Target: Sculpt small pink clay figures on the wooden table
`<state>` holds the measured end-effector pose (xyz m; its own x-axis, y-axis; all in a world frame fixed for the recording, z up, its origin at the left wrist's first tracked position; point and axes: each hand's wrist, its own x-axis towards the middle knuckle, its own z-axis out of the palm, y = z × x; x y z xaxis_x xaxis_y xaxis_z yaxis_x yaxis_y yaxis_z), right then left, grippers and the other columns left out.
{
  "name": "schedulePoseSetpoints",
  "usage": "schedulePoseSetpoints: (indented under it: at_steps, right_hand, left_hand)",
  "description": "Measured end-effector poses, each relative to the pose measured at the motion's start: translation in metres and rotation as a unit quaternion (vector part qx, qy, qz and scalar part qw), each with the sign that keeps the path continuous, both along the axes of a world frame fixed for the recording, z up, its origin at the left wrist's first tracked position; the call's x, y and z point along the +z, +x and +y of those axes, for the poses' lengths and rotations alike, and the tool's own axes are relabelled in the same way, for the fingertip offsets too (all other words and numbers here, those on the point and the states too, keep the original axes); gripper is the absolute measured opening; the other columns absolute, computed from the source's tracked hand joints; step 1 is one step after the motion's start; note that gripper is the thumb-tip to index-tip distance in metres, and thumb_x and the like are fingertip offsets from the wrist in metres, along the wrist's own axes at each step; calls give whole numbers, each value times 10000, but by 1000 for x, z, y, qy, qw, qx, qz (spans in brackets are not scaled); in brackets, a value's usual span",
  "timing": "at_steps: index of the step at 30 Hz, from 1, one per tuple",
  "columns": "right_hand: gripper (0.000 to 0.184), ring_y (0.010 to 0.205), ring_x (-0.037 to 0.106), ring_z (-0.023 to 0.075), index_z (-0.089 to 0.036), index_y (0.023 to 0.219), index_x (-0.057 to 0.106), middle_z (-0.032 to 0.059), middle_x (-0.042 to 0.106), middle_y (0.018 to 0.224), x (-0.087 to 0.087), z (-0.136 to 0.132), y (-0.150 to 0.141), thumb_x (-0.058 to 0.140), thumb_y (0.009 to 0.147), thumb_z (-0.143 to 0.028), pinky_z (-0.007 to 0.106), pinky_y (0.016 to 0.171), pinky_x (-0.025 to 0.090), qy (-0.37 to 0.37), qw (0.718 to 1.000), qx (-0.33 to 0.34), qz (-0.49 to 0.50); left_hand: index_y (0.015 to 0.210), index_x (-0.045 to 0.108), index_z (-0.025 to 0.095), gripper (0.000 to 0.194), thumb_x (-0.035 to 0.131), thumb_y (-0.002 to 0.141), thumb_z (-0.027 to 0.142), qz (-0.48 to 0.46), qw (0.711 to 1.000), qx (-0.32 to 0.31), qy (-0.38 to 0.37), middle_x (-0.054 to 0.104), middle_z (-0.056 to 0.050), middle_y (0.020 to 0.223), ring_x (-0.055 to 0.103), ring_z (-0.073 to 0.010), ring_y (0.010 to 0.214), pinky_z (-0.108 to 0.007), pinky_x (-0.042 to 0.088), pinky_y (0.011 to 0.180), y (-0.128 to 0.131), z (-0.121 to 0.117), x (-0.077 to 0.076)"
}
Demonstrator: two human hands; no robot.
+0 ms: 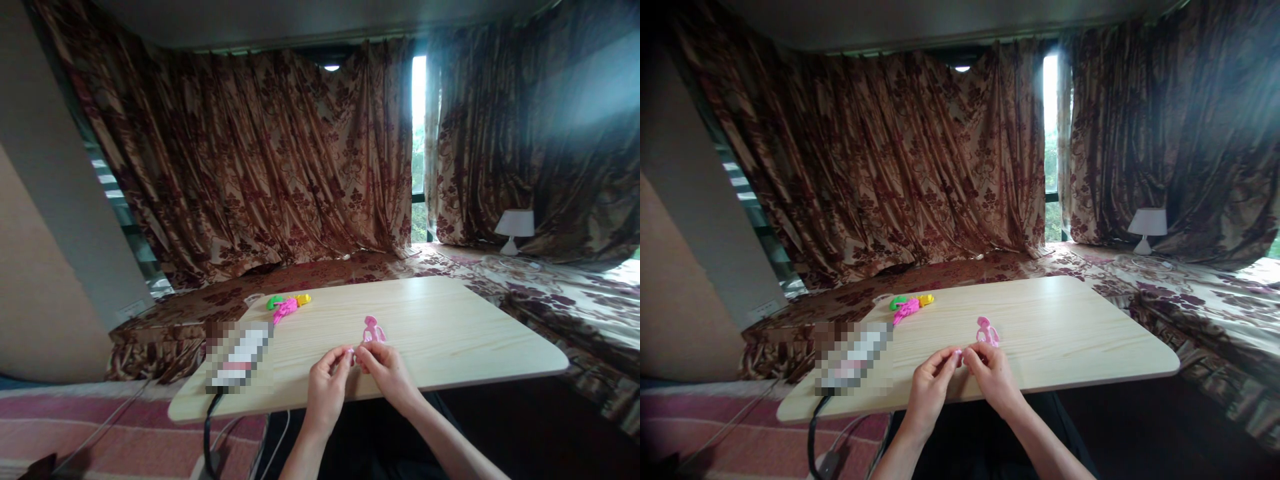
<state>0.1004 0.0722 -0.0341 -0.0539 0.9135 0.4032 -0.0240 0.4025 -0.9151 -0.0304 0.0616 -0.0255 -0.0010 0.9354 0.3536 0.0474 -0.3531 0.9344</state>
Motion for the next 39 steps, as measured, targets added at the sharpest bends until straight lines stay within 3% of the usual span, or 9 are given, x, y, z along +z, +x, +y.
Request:
schedulePoseSetpoints:
  at_steps: [4,6,15,26,31,39]
  right_hand:
    - [301,741,585,152,-193,1043,596,35,623,829,-1,-4,-3,575,785,-347,259,640,476,37,999,30,1]
    - [323,759,578,153,-198,1087,590,40,611,857,-4,-4,-4,577,785,-310,262,650,479,60,998,26,-13]
    - [134,654,531,146,-195,847,655,21,574,722,0,-7,-5,535,816,-246,253,593,427,108,992,-46,-54]
    - [142,641,531,140,-193,816,644,16,575,723,-9,-3,-6,520,777,-136,256,600,434,122,983,-120,-70]
    - [175,731,564,154,-189,921,652,41,594,826,-2,-8,-2,526,799,-187,258,633,467,139,987,-64,-57]
    - [121,722,577,157,-173,837,614,34,623,765,-6,-3,-3,557,817,-277,265,660,462,56,998,-6,27]
  left_hand:
    - [902,679,143,280,594,743,358,-17,1000,15,-12,697,-70,898,623,-210,865,-284,472,805,0,0,1]
    - [903,683,151,279,581,755,365,-15,1000,17,-10,696,-60,903,617,-202,865,-271,463,802,0,1,2]
    - [915,678,166,297,487,824,374,77,997,-3,19,678,-52,871,597,-191,828,-271,440,774,0,-1,7]
    - [901,674,143,272,595,749,355,23,999,-24,-18,691,-73,896,612,-209,877,-292,450,815,2,3,2]
    - [881,677,132,261,588,755,343,8,999,-33,-17,691,-78,871,617,-204,824,-290,463,768,2,3,3]
    - [957,667,161,259,564,781,322,-6,999,-38,-8,673,-69,991,596,-200,949,-283,429,866,-1,0,2]
